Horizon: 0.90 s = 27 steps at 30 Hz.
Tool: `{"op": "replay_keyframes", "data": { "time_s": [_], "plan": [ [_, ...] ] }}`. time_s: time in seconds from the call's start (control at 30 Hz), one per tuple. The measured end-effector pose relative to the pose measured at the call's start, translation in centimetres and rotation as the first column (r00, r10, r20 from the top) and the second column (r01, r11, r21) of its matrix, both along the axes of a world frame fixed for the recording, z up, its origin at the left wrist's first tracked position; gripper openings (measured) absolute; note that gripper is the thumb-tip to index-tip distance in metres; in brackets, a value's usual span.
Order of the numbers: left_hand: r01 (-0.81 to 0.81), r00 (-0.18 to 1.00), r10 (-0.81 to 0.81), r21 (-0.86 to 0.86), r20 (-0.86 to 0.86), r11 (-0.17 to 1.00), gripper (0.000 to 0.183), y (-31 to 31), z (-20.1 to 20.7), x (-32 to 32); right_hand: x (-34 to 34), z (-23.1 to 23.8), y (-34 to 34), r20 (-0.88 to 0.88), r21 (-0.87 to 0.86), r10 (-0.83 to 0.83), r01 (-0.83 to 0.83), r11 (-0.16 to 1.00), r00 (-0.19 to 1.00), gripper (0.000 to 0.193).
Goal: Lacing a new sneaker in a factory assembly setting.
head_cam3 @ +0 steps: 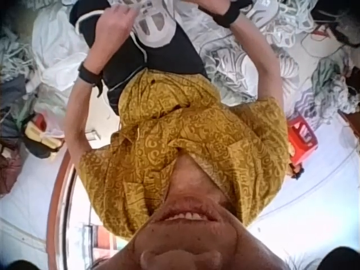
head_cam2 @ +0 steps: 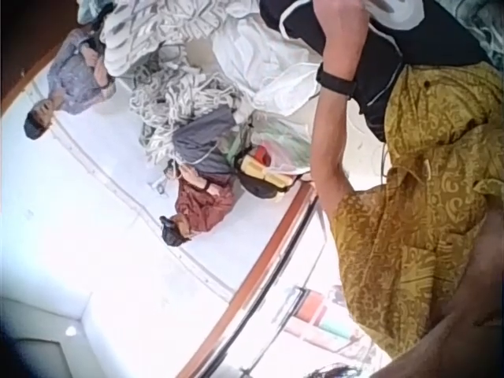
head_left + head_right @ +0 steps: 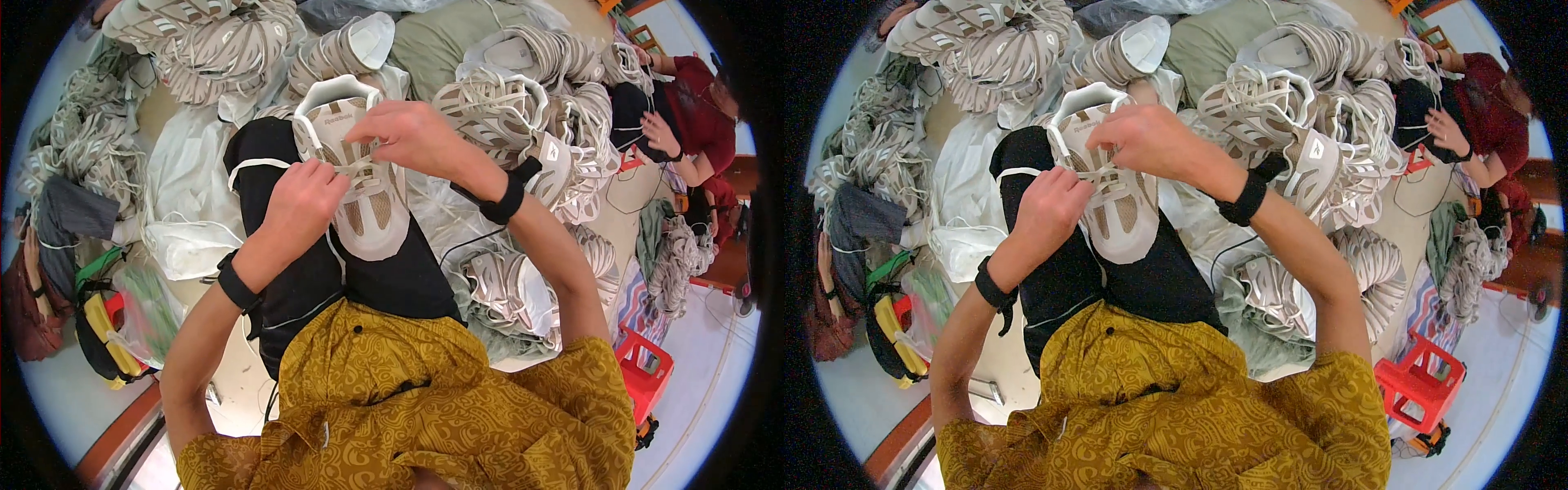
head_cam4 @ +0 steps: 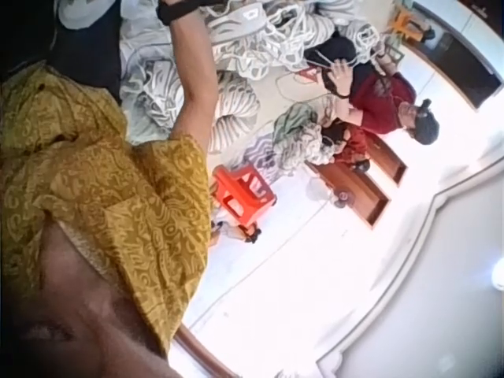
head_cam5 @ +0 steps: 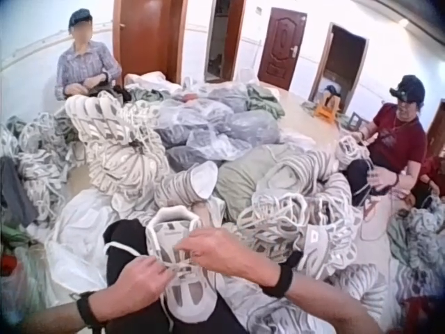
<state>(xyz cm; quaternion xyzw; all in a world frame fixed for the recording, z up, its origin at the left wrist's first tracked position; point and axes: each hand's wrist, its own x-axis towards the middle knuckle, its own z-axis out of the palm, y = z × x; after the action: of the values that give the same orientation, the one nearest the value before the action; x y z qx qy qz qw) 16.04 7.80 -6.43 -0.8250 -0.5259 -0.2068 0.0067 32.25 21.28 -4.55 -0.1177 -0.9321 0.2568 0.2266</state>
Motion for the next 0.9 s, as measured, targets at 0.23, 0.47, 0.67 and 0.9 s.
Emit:
{"op": "replay_keyframes", "data": {
  "time_s": [0.23,0.47,0.67,0.9],
  "plan": [
    [-0.068,0.9,0.233,-0.41,0.368,0.91,0.006,1.7,0.6,-1.8,-1.1,-1.1,0.2,0.18,-0.079,0.012,0.003,0.997,0.984,0.026],
    [-0.042,0.911,0.248,-0.525,0.329,0.85,0.006,2.4,0.6,-2.1,-1.4,-1.1,0.3,0.317,0.011,-0.005,0.001,1.0,0.948,0.024],
    [-0.039,0.884,0.237,-0.442,0.402,0.896,0.007,2.0,0.3,-2.0,-1.5,-1.1,0.2,0.278,-0.098,0.011,0.017,0.995,0.96,0.026],
    [-0.096,0.939,0.185,-0.295,0.29,0.951,0.016,1.9,0.0,-1.4,0.6,-0.5,1.4,0.23,-0.461,-0.073,0.175,0.87,0.97,0.024]
  ]
}}
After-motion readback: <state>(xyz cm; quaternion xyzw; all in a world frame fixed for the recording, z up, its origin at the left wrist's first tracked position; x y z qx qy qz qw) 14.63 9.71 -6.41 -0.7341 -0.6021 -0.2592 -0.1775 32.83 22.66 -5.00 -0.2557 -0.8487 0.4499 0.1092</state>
